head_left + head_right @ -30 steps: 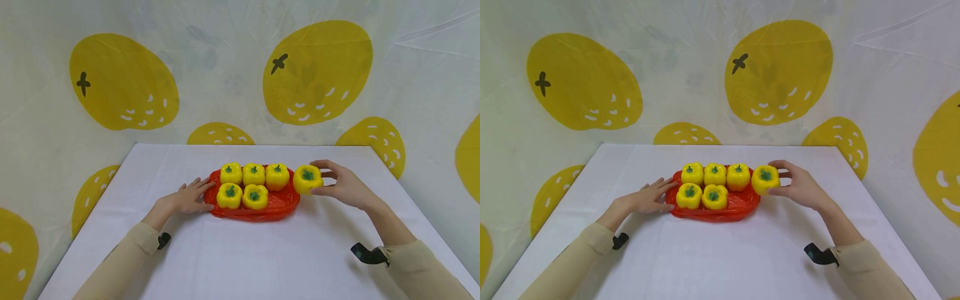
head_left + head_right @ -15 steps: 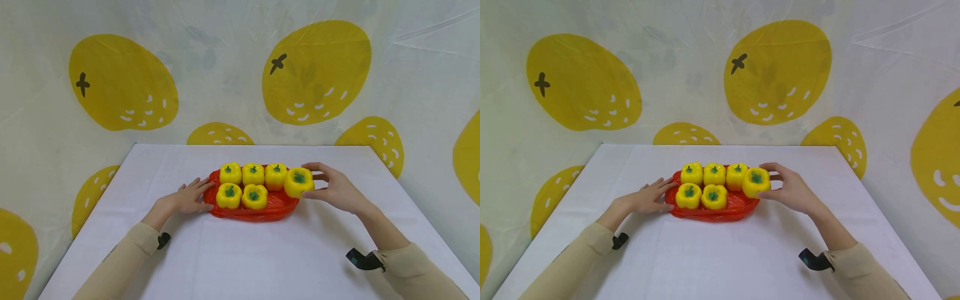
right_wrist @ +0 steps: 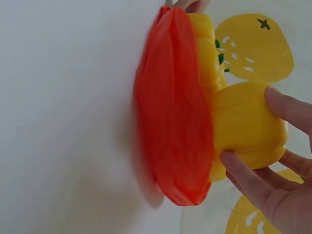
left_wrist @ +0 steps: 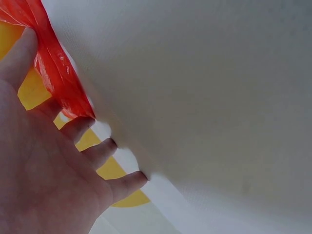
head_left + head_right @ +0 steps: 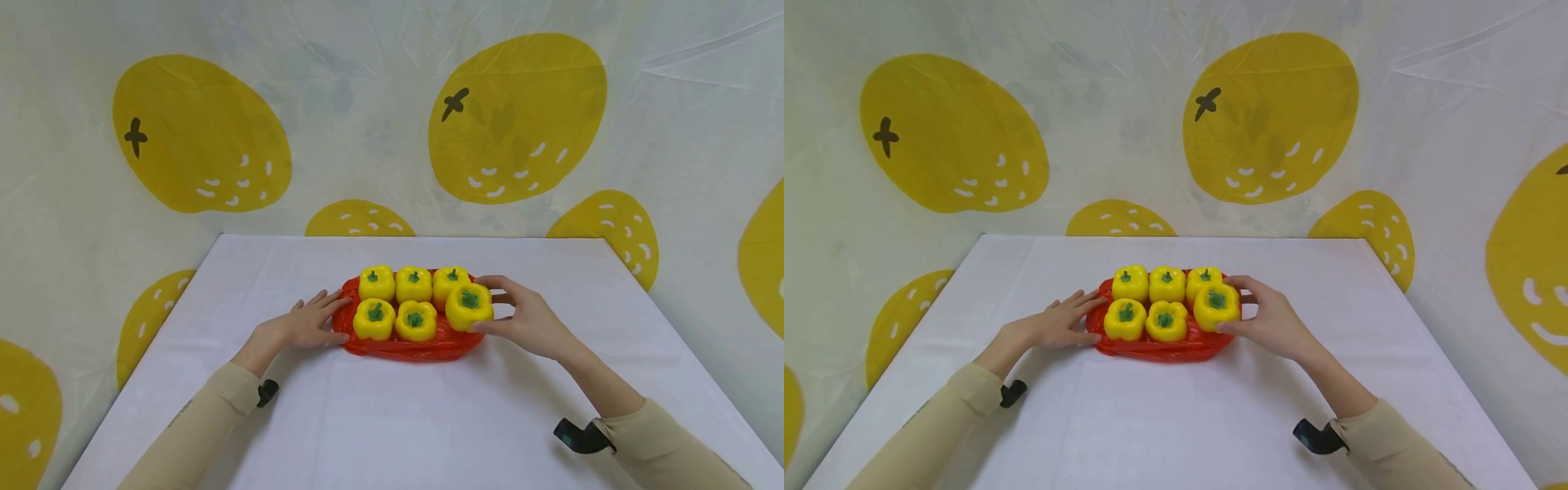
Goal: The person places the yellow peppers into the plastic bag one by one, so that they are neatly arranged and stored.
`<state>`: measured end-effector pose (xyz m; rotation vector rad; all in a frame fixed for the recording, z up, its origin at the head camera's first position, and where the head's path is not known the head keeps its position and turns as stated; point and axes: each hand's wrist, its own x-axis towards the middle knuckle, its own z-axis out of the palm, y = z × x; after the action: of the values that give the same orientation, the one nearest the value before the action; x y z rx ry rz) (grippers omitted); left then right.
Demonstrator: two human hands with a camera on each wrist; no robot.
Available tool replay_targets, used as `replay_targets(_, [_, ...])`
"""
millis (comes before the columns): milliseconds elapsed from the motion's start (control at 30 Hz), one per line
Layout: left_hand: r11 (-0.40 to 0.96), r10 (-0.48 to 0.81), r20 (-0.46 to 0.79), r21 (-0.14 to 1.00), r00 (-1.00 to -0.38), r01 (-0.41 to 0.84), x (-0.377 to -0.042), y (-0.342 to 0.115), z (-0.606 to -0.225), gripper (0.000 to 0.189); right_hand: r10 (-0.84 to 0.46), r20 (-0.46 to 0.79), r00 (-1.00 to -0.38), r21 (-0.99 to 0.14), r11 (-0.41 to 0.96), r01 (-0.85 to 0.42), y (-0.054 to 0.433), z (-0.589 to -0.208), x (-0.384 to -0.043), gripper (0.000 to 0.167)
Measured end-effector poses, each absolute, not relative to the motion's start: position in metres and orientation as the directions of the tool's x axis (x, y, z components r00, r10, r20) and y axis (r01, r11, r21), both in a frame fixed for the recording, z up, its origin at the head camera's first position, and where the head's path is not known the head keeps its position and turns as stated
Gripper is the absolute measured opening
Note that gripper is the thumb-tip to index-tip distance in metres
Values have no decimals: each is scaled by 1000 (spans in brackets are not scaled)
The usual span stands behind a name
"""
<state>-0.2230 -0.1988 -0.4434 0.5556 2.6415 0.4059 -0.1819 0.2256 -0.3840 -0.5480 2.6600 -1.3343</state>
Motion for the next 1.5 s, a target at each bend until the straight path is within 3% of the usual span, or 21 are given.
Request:
replay_targets(533, [878,436,-332,362,-837,314,-224,-199,-444,89,-364,90,-927,-763,573,-300,211,-402,-178,69])
replay_targets(1167, [881,428,-342,367,-837,300,-222,-196,-440,88,-340,54,-939,-655,698,-290,202,-411,-175,72])
replay_targets(1500, [852,444,-308,436,-842,290,-224,-199,-436,84,-353,29,-935,-647,707,-287,201,-413,-176,73])
